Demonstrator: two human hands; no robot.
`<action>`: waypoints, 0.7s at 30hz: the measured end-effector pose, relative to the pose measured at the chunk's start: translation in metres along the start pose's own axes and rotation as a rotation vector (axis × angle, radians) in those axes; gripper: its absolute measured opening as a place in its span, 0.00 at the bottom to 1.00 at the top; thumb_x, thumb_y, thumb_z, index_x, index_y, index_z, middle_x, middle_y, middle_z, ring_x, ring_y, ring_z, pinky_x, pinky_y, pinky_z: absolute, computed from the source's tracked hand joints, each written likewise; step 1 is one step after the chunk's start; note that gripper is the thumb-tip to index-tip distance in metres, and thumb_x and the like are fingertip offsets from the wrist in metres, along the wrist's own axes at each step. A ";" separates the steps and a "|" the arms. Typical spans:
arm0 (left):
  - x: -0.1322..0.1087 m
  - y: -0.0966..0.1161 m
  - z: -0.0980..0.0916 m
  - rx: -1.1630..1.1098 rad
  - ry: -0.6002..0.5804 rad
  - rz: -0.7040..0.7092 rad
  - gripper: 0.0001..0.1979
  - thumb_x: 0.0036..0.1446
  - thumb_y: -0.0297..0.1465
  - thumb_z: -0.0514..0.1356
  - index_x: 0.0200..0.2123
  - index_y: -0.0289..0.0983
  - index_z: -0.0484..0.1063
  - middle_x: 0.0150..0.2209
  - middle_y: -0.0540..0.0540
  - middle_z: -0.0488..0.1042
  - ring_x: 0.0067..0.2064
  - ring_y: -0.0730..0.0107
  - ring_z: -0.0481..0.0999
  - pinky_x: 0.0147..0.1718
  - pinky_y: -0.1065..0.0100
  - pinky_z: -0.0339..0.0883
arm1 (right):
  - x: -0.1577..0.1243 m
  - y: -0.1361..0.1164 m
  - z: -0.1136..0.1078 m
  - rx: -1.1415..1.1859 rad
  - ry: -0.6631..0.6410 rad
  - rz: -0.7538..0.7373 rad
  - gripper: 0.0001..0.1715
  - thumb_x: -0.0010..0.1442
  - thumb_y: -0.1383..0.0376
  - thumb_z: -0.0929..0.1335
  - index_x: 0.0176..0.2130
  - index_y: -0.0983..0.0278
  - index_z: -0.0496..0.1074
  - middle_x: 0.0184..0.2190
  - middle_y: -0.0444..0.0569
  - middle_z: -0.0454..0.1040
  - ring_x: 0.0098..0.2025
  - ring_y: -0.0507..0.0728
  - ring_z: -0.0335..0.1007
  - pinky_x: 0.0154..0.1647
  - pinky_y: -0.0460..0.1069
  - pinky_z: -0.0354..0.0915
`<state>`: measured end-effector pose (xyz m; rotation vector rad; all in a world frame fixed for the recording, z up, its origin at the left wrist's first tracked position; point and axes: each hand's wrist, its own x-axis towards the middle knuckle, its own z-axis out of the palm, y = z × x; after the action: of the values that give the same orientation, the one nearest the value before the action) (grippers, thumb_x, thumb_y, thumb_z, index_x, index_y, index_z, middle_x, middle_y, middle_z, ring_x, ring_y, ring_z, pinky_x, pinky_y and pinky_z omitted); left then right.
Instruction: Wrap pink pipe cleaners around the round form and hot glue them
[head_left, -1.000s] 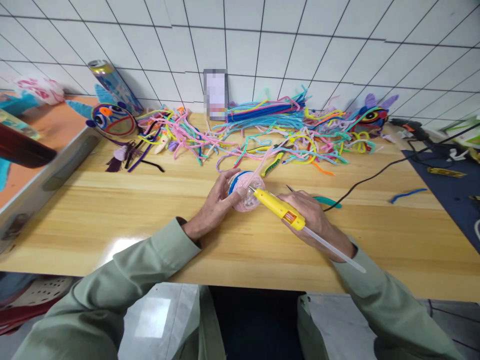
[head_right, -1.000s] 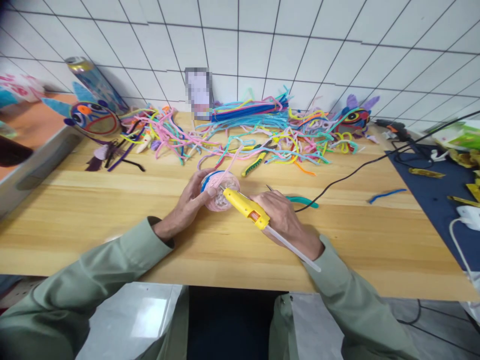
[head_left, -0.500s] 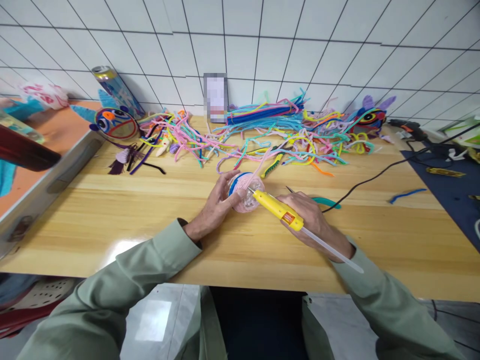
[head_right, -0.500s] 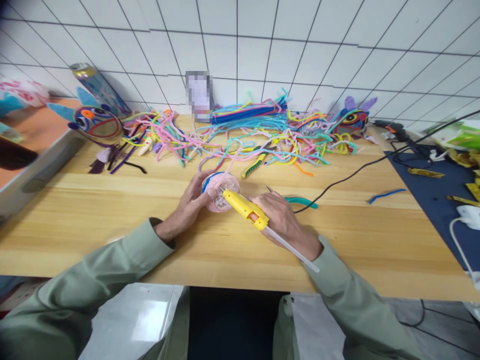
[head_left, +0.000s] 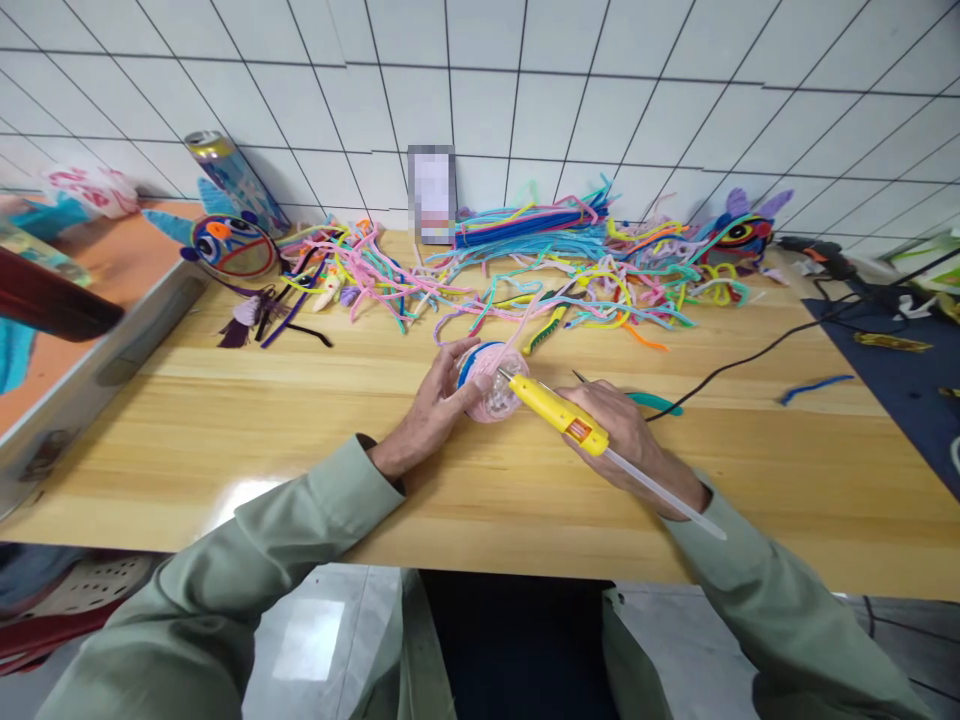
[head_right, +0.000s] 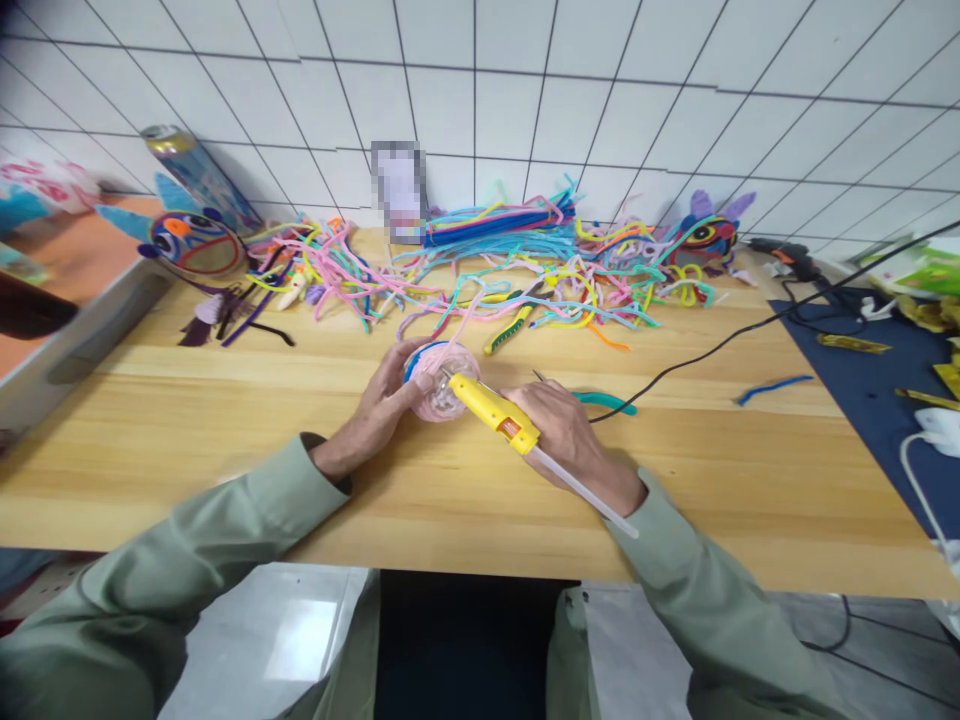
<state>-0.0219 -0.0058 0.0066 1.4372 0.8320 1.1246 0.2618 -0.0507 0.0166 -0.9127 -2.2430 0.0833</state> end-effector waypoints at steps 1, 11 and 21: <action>0.000 0.000 0.000 0.003 -0.001 0.002 0.28 0.69 0.47 0.69 0.66 0.44 0.70 0.64 0.42 0.77 0.66 0.51 0.76 0.69 0.51 0.71 | 0.000 0.000 0.000 0.004 -0.004 -0.003 0.13 0.73 0.67 0.67 0.56 0.59 0.74 0.38 0.49 0.82 0.38 0.61 0.78 0.39 0.55 0.69; -0.001 -0.003 0.001 0.023 0.013 -0.011 0.27 0.69 0.47 0.69 0.65 0.45 0.70 0.63 0.43 0.75 0.66 0.53 0.73 0.69 0.53 0.69 | 0.000 -0.001 -0.002 0.025 -0.032 0.017 0.15 0.72 0.68 0.69 0.57 0.59 0.73 0.41 0.50 0.83 0.38 0.60 0.79 0.40 0.55 0.69; -0.001 0.003 -0.001 0.000 -0.003 -0.039 0.28 0.68 0.47 0.69 0.66 0.44 0.71 0.65 0.42 0.76 0.68 0.50 0.73 0.71 0.49 0.68 | 0.002 -0.001 -0.004 0.021 -0.027 -0.016 0.14 0.76 0.64 0.66 0.59 0.58 0.72 0.42 0.51 0.83 0.39 0.61 0.79 0.40 0.56 0.71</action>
<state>-0.0238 -0.0073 0.0089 1.4167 0.8547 1.0932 0.2627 -0.0505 0.0214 -0.8875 -2.2700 0.1132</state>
